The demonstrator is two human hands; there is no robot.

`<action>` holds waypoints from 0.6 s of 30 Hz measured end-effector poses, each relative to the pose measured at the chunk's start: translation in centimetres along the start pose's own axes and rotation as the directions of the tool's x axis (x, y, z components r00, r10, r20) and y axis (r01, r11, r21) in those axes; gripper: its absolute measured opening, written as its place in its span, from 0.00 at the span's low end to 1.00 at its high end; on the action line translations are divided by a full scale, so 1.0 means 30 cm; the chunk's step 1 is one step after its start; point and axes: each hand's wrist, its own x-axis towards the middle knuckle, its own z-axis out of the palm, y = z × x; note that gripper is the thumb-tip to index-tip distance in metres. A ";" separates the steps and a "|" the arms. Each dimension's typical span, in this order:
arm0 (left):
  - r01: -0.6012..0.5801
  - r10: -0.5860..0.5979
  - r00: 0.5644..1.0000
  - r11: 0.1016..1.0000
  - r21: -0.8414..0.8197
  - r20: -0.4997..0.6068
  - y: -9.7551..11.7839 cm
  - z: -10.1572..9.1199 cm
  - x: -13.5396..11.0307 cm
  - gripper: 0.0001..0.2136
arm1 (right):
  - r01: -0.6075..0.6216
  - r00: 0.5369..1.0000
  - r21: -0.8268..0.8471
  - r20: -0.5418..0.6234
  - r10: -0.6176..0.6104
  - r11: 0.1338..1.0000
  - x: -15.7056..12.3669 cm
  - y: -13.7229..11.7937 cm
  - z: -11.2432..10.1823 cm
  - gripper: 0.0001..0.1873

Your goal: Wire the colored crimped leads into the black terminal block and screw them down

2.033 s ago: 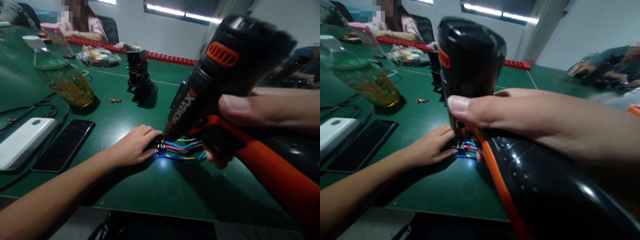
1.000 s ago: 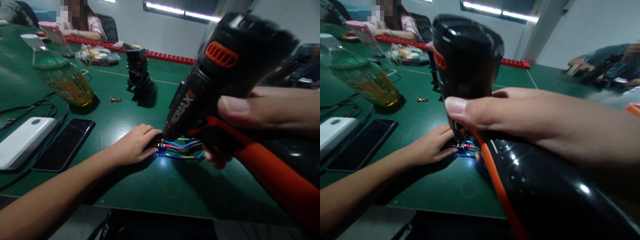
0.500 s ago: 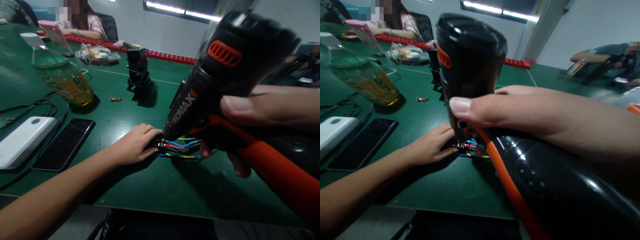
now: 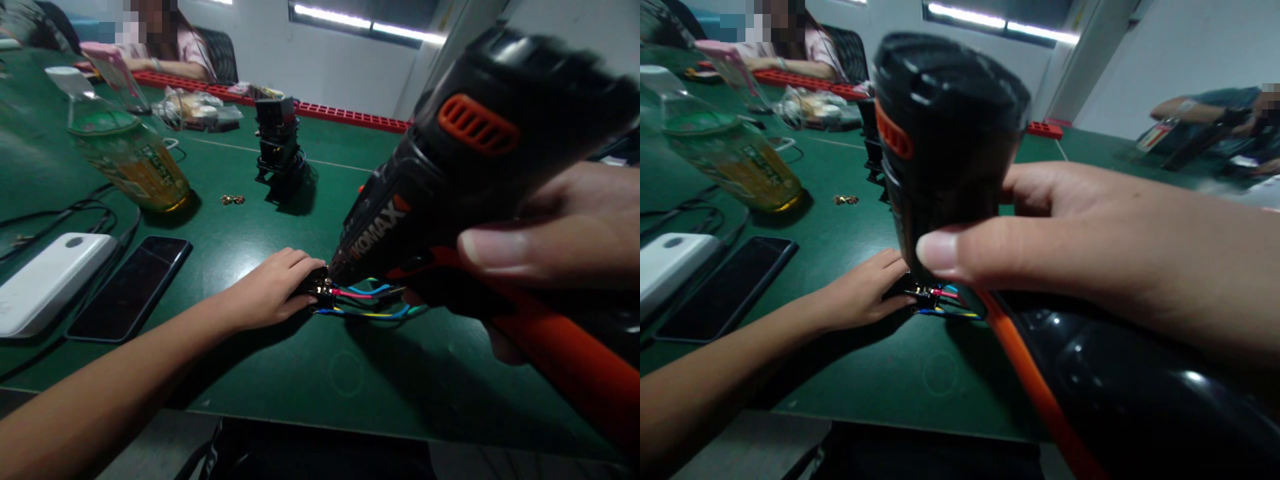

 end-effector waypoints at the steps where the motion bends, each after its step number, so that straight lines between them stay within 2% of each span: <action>1: 0.001 -0.001 1.000 1.000 -0.005 -0.001 -0.001 0.000 0.000 0.21 | -0.004 0.997 -0.019 0.071 0.005 1.000 0.001 -0.013 -0.001 0.26; 3: 0.000 0.000 1.000 1.000 -0.012 -0.004 -0.002 0.000 0.000 0.22 | -0.006 0.988 -0.042 0.155 0.013 0.999 0.012 -0.032 -0.006 0.27; 7: -0.008 0.008 1.000 1.000 -0.024 -0.007 -0.002 -0.001 0.000 0.22 | -0.042 0.988 -0.082 0.147 0.054 0.996 0.019 -0.028 -0.026 0.27; 10: -0.008 0.008 1.000 1.000 -0.019 -0.006 -0.002 0.000 0.001 0.21 | -0.055 0.991 -0.052 0.123 0.061 0.997 -0.001 -0.011 -0.033 0.27; 12: -0.011 0.010 1.000 1.000 -0.011 -0.007 -0.002 0.001 0.002 0.21 | -0.088 0.992 -0.018 0.085 0.089 0.996 -0.010 -0.008 -0.029 0.21; 15: -0.009 0.009 1.000 1.000 -0.004 -0.009 -0.002 0.003 0.002 0.21 | -0.232 0.972 0.034 -0.034 0.233 0.972 -0.005 -0.022 -0.018 0.11; 18: 0.001 -0.001 1.000 1.000 -0.002 -0.003 0.000 0.001 0.001 0.21 | -0.360 0.914 0.154 -0.138 0.381 0.920 0.001 -0.034 -0.015 0.16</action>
